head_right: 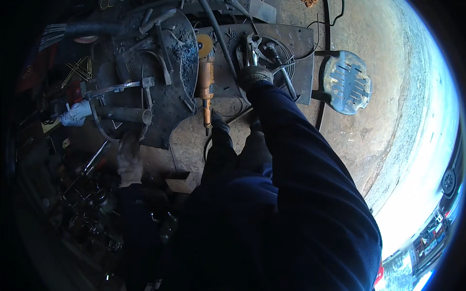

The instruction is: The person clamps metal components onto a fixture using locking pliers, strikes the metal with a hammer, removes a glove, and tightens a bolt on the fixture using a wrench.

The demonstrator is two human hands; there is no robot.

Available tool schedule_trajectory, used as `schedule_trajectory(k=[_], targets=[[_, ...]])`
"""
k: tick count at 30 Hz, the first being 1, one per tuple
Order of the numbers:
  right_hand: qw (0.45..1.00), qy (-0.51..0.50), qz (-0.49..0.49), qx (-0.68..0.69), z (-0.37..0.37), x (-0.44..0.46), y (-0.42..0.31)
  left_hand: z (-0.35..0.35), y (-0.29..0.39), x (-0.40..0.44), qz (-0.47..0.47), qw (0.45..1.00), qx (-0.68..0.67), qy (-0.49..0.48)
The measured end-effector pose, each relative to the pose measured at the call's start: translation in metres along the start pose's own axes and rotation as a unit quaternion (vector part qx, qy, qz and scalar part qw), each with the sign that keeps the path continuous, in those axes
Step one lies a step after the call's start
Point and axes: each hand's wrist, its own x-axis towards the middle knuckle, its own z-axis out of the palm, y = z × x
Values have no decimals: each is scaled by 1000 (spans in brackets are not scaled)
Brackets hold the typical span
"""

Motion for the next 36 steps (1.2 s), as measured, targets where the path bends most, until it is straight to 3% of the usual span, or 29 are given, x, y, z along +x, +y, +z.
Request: schedule_trajectory(k=[2,4,9,11,13,15,16,27,30,32,35,36], targets=[[1000,-2,10,-3,7,4,4,-1,3,0,-23,1000,-4,-3],[992,103,78,-8,25,20,16,-1,2,0,-16,1000,4,-3],[994,70,63,47,26,17,32,-5,6,2,-11,1000,12,-6],[974,152,97,141,40,34,43,-6,8,2,-13,1000,0,-6],[979,139,77,125,34,31,43,-5,6,1,-19,1000,7,-12],[997,39,17,64,33,23,34,-3,7,1,-22,1000,12,-15],[997,-13,43,64,21,7,21,-3,7,1,-22,1000,7,-14],[984,-5,79,157,56,25,6,-2,4,1,11,1000,12,15],[993,37,8,107,57,27,8,1,3,0,4,1000,-2,14],[982,-30,-64,176,48,28,13,3,2,0,2,1000,-1,22],[951,-73,-89,286,27,15,20,3,-2,0,20,1000,9,19],[967,-40,-160,194,25,12,21,3,1,1,22,999,8,22]])
